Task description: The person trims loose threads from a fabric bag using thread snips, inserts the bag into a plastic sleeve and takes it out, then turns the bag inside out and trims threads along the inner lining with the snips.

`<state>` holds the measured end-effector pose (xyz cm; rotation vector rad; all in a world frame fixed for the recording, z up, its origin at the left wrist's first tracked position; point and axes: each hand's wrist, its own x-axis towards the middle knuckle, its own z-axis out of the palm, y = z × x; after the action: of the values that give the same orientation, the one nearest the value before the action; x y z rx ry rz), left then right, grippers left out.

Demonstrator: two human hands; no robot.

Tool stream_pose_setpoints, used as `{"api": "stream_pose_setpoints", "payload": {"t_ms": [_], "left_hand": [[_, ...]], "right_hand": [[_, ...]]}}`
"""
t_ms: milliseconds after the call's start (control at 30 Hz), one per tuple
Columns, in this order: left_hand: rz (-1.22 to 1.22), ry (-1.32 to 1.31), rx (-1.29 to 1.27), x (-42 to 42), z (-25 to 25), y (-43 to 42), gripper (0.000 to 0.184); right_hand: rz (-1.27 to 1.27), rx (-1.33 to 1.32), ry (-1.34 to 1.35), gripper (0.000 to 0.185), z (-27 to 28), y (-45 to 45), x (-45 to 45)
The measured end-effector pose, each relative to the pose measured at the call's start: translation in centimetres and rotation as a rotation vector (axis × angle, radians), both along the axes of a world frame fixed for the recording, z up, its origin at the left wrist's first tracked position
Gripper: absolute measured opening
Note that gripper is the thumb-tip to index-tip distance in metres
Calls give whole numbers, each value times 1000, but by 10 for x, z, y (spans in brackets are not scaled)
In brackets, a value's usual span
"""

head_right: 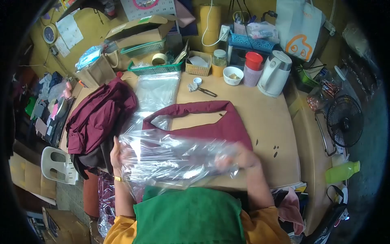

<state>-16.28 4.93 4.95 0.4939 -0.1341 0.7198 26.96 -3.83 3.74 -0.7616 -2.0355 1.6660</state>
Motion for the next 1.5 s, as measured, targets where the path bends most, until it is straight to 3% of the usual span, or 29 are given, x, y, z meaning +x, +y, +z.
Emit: {"api": "stream_pose_setpoints", "payload": {"t_ms": [33,100,167,200,233,267,300,367,400,433,500,533,600,667,733,767,800,867,933,1000,1033,1100,1133,1167,1200,1267,1333,1400,1500], "left_hand": [[69,349,216,3,-1,-6,34],[52,1058,773,18,14,-21,42],[-213,1578,768,16,22,-10,35],[303,1303,438,16,13,-13,21],[717,898,291,17,6,-17,27],[908,557,-53,32,21,-17,26],[627,362,-18,21,14,-11,22],[84,-21,17,15,11,-5,18],[91,-23,15,12,7,-12,18],[194,363,200,7,0,-22,22],[25,845,511,2,-7,-23,35],[-244,924,634,-1,-9,-16,37],[62,804,353,-20,-23,-26,44],[369,430,118,-33,-32,-30,50],[50,577,404,-41,-26,-21,60],[-99,627,581,-42,-18,-17,65],[-188,982,521,-30,14,-25,67],[-24,844,680,-3,23,-25,64],[307,759,520,-1,28,-24,48],[493,866,627,-21,37,-5,21],[681,860,600,-18,60,-9,17],[1132,843,523,-36,76,-1,15],[1255,708,452,-36,80,-1,26],[1448,884,556,-27,85,-6,33],[1640,1060,660,-9,86,-14,40],[1556,1506,884,24,56,-34,52],[1306,1558,1187,81,17,-56,60],[972,1642,1216,129,5,-69,68],[911,1909,1497,130,-57,-30,72]], "right_hand": [[-302,-156,578,17,0,-1,1],[-612,-315,1160,10,-2,2,1],[-233,-542,1308,11,-2,10,2],[-106,-619,1343,11,1,12,2],[-163,-357,616,15,6,8,3],[-194,-83,-113,18,10,7,3],[-194,-81,-114,18,8,7,2],[17,-29,209,17,-1,2,-2],[-289,-240,567,16,-5,-7,3],[-276,-223,915,19,-9,-1,6],[-266,-201,1270,22,-16,0,7],[-305,-373,1364,29,-17,-4,7],[-342,-545,1457,37,-19,-7,17],[-447,-262,550,43,-13,-7,39],[-757,-64,454,56,0,-5,42],[-687,-90,562,64,8,5,60],[-615,-114,667,73,14,13,74],[-633,-100,625,73,19,25,87],[-652,-82,588,73,24,34,87],[-810,-55,745,61,55,38,52],[-695,-10,788,55,57,46,47],[-705,439,221,59,40,53,32],[-644,503,-280,64,41,34,24],[-482,776,-616,64,38,26,16],[-390,763,-790,68,20,18,12],[-427,704,-868,71,-25,-1,7],[-505,691,-917,71,-30,-9,-5],[-579,677,-967,71,-36,-17,-21],[-819,579,-1024,71,-43,-29,-38]]}}
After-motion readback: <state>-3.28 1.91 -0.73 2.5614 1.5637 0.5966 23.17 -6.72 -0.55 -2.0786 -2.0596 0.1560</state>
